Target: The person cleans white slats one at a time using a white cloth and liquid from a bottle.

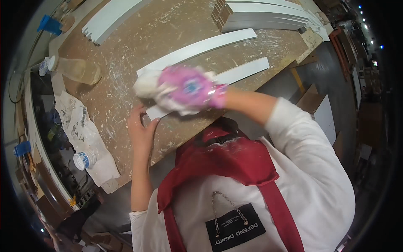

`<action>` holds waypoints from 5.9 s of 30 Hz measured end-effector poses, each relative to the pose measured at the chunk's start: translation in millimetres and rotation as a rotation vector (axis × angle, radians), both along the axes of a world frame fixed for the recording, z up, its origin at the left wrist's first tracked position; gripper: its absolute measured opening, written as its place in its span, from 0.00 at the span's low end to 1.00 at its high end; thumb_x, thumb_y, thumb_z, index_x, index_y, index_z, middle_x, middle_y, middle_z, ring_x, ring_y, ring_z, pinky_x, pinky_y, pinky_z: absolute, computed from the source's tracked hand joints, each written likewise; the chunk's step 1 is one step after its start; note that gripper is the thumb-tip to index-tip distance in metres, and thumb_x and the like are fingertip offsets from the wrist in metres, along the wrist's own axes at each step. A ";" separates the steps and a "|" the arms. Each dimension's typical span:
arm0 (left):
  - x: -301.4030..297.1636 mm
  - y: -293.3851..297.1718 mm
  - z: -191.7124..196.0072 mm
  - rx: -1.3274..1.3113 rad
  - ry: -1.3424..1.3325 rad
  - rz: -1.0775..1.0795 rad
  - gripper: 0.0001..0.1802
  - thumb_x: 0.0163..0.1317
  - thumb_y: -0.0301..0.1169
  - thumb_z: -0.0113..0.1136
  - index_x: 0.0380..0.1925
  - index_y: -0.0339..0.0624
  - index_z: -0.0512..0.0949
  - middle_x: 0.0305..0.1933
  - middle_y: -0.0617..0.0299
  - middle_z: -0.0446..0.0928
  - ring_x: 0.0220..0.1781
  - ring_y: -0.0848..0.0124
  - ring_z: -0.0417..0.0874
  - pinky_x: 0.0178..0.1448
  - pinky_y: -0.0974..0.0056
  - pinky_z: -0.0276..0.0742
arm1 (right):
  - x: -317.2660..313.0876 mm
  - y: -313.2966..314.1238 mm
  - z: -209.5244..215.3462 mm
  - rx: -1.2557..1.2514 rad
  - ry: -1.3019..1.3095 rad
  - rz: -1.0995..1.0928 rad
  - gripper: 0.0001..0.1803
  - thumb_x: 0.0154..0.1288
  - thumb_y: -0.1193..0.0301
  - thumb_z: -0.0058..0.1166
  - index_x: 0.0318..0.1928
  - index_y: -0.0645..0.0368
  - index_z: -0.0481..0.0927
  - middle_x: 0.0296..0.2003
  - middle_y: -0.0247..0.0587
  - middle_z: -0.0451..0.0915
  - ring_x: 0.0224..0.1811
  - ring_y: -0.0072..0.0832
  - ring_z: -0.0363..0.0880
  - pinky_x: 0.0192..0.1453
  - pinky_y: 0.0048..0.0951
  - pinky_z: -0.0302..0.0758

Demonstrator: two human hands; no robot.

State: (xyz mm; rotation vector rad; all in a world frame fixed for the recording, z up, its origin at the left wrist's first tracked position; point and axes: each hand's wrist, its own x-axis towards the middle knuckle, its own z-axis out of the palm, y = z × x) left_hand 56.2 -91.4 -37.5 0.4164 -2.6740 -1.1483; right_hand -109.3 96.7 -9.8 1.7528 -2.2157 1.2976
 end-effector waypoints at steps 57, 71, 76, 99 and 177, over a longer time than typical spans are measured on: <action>25.4 -9.7 -15.7 -0.100 0.049 -0.209 0.29 0.45 0.24 0.67 0.53 0.42 0.75 0.50 0.51 0.74 0.53 0.53 0.73 0.58 0.56 0.67 | 17.6 114.0 -16.0 0.566 0.152 -0.554 0.16 0.50 0.63 0.54 0.38 0.58 0.77 0.37 0.48 0.78 0.43 0.41 0.78 0.49 0.40 0.74; 26.8 -5.4 -3.5 -0.049 -0.067 -0.155 0.25 0.49 0.23 0.64 0.52 0.42 0.75 0.50 0.53 0.71 0.54 0.57 0.72 0.59 0.59 0.67 | -31.6 162.1 -22.7 0.640 0.299 -0.513 0.11 0.56 0.65 0.52 0.39 0.53 0.76 0.32 0.44 0.78 0.39 0.40 0.79 0.48 0.41 0.75; 24.7 -4.2 -3.0 -0.044 -0.079 -0.174 0.25 0.48 0.22 0.63 0.51 0.41 0.75 0.50 0.53 0.71 0.54 0.57 0.72 0.60 0.59 0.67 | -104.6 284.2 9.3 0.801 -0.133 -0.925 0.11 0.61 0.62 0.49 0.39 0.53 0.76 0.33 0.40 0.78 0.39 0.35 0.78 0.47 0.37 0.75; -62.0 87.6 19.9 -0.464 -0.060 -0.434 0.34 0.48 0.39 0.67 0.55 0.38 0.70 0.60 0.47 0.67 0.61 0.50 0.67 0.63 0.49 0.62 | -77.5 274.8 -37.4 0.572 0.161 -1.093 0.17 0.62 0.62 0.51 0.49 0.55 0.75 0.46 0.46 0.78 0.49 0.45 0.76 0.55 0.40 0.72; -10.5 11.6 -17.6 0.067 -0.028 -0.152 0.46 0.50 0.20 0.67 0.69 0.37 0.53 0.56 0.50 0.74 0.55 0.63 0.77 0.59 0.63 0.72 | 74.6 -8.1 -65.8 0.356 0.177 -0.159 0.15 0.53 0.60 0.51 0.41 0.51 0.76 0.44 0.43 0.76 0.47 0.37 0.76 0.49 0.40 0.75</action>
